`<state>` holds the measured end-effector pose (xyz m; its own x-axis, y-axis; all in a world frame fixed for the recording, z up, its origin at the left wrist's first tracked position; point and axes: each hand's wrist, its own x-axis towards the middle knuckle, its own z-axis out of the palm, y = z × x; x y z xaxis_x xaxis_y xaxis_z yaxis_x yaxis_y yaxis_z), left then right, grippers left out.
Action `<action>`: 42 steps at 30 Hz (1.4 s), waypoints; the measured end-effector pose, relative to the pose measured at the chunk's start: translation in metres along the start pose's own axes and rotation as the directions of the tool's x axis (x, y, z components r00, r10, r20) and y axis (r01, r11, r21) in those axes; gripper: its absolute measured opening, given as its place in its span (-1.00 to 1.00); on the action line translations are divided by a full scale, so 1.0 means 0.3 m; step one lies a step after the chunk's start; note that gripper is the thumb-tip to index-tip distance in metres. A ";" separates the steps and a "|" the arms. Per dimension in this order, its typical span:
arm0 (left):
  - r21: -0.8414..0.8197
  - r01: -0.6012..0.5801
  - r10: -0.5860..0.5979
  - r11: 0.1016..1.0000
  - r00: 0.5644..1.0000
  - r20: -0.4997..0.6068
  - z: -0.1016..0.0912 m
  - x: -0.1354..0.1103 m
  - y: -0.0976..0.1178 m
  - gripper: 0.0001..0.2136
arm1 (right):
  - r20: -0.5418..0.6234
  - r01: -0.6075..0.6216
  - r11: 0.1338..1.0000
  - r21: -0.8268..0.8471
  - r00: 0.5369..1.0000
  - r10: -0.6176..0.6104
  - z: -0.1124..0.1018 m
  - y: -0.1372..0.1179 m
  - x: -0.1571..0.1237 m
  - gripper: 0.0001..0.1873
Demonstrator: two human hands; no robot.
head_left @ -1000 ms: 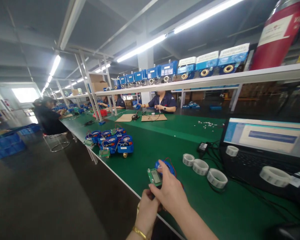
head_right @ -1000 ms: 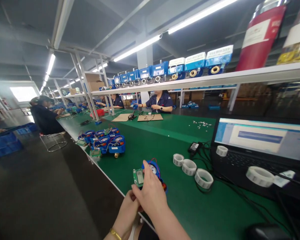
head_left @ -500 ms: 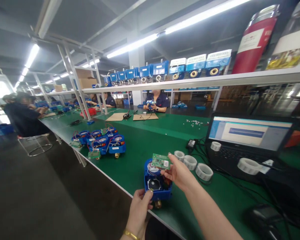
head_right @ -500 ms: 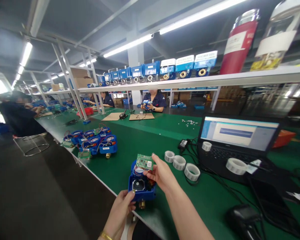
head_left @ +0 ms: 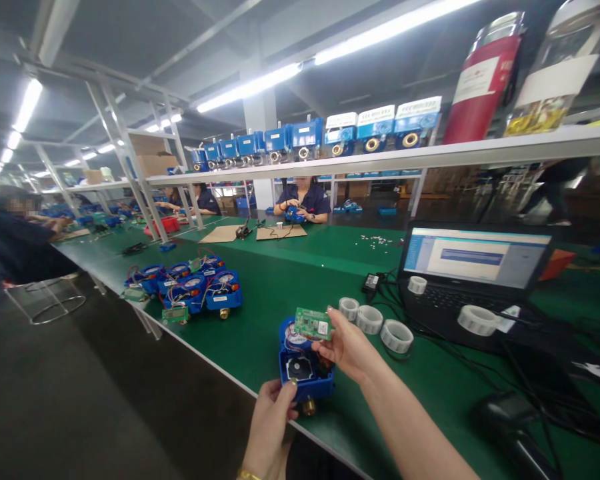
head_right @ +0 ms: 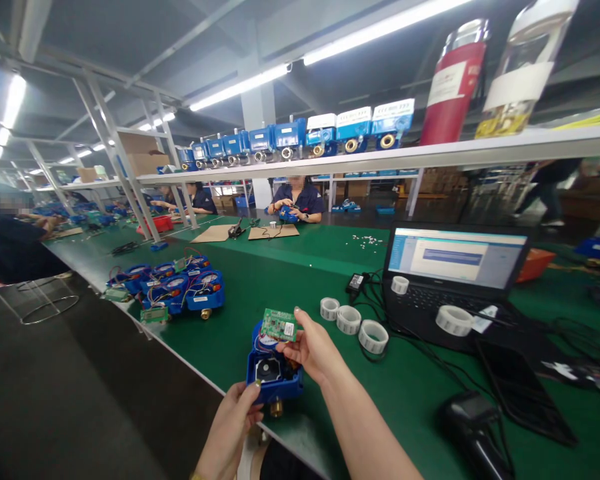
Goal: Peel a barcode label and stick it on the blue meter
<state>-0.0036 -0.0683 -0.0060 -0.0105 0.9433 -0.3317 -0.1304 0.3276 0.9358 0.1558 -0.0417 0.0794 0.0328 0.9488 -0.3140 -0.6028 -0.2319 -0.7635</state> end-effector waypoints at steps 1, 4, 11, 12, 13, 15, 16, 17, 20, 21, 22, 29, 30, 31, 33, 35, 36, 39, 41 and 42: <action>-0.006 -0.003 0.003 1.000 1.000 -0.006 -0.001 0.002 -0.002 -0.32 | 0.003 0.000 1.000 -0.010 1.000 0.000 0.000 0.001 0.002 -0.73; -0.034 0.005 -0.006 0.999 1.000 -0.014 -0.004 0.006 -0.009 -0.32 | 0.028 0.052 0.993 -0.110 0.998 -0.049 -0.002 0.014 -0.001 -0.70; -0.189 0.154 -0.154 0.970 0.988 0.014 -0.001 0.030 -0.019 -0.64 | 0.560 0.631 -0.047 -0.774 0.649 -0.515 0.000 0.104 -0.083 -0.34; -0.223 0.178 -0.178 0.958 0.984 0.021 0.000 0.035 -0.020 -0.68 | 0.602 0.608 -0.165 -0.776 0.639 -0.479 -0.002 0.113 -0.092 -0.31; -0.255 0.188 -0.186 0.949 0.982 0.032 0.000 0.038 -0.021 -0.71 | 0.620 0.594 -0.222 -0.773 0.636 -0.459 -0.006 0.120 -0.101 -0.28; -0.298 0.179 -0.172 0.938 0.984 0.051 -0.002 0.039 -0.024 -0.73 | 0.638 0.599 -0.253 -0.760 0.611 -0.469 -0.021 0.125 -0.119 -0.22; -0.308 0.167 -0.154 0.937 0.986 0.064 -0.004 0.039 -0.025 -0.72 | 0.655 0.618 -0.264 -0.741 0.575 -0.491 -0.033 0.124 -0.129 -0.21; -0.309 0.156 -0.141 0.938 0.987 0.070 -0.004 0.040 -0.025 -0.71 | 0.672 0.642 -0.274 -0.716 0.528 -0.518 -0.048 0.121 -0.137 -0.25; -0.303 0.131 -0.143 0.944 0.990 -0.018 0.002 0.055 -0.012 -0.73 | 0.648 0.691 -0.238 -0.682 0.422 -0.634 -0.126 0.102 -0.143 -0.56; -0.302 0.123 -0.149 0.945 0.987 -0.063 0.007 0.065 -0.003 -0.75 | 0.602 0.678 -0.202 -0.707 0.427 -0.675 -0.165 0.094 -0.136 -0.68; -0.296 0.109 -0.144 0.949 0.985 -0.100 0.012 0.075 0.007 -0.77 | 0.537 0.639 -0.162 -0.752 0.451 -0.713 -0.211 0.085 -0.125 -0.78; -0.221 -0.004 -0.026 0.975 0.991 -0.131 0.040 0.105 0.068 -0.78 | 0.092 0.235 0.031 -0.972 0.497 -0.863 -0.586 0.017 -0.020 -0.80; -0.209 -0.010 -0.017 0.978 0.992 -0.128 0.041 0.102 0.069 -0.77 | 0.058 0.200 0.047 -0.979 0.488 -0.871 -0.621 0.013 -0.011 -0.79; -0.196 -0.018 -0.007 0.980 0.992 -0.126 0.042 0.098 0.069 -0.77 | 0.028 0.170 0.062 -0.983 0.482 -0.876 -0.648 0.010 -0.002 -0.78; -0.175 -0.038 0.015 0.984 0.992 -0.128 0.043 0.090 0.067 -0.77 | -0.015 0.126 0.085 -0.988 0.472 -0.882 -0.679 0.010 0.016 -0.76; -0.155 -0.058 0.037 0.986 0.990 -0.136 0.044 0.086 0.065 -0.77 | -0.034 0.107 0.094 -0.990 0.463 -0.886 -0.689 0.013 0.038 -0.71; -0.146 -0.066 0.045 0.987 0.989 -0.142 0.045 0.086 0.063 -0.76 | -0.034 0.107 0.094 -0.990 0.459 -0.888 -0.690 0.013 0.050 -0.68; -0.113 -0.084 0.064 0.990 0.984 -0.167 0.045 0.096 0.057 -0.76 | -0.019 0.139 0.093 -0.986 0.457 -0.889 -0.691 0.009 0.085 -0.73; -0.084 -0.099 0.081 0.992 0.978 -0.192 0.043 0.107 0.051 -0.76 | -0.020 0.175 0.111 -0.978 0.456 -0.890 -0.697 0.006 0.101 -0.79; -0.072 -0.105 0.088 0.992 0.975 -0.205 0.042 0.112 0.047 -0.77 | -0.028 0.195 0.130 -0.972 0.452 -0.892 -0.702 0.006 0.106 -0.79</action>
<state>0.0068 -0.0314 -0.0025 -0.2253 0.9374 -0.2654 -0.1995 0.2222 0.9544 0.3237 -0.0570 -0.0508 0.5747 0.6295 0.5229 0.7034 -0.0535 -0.7087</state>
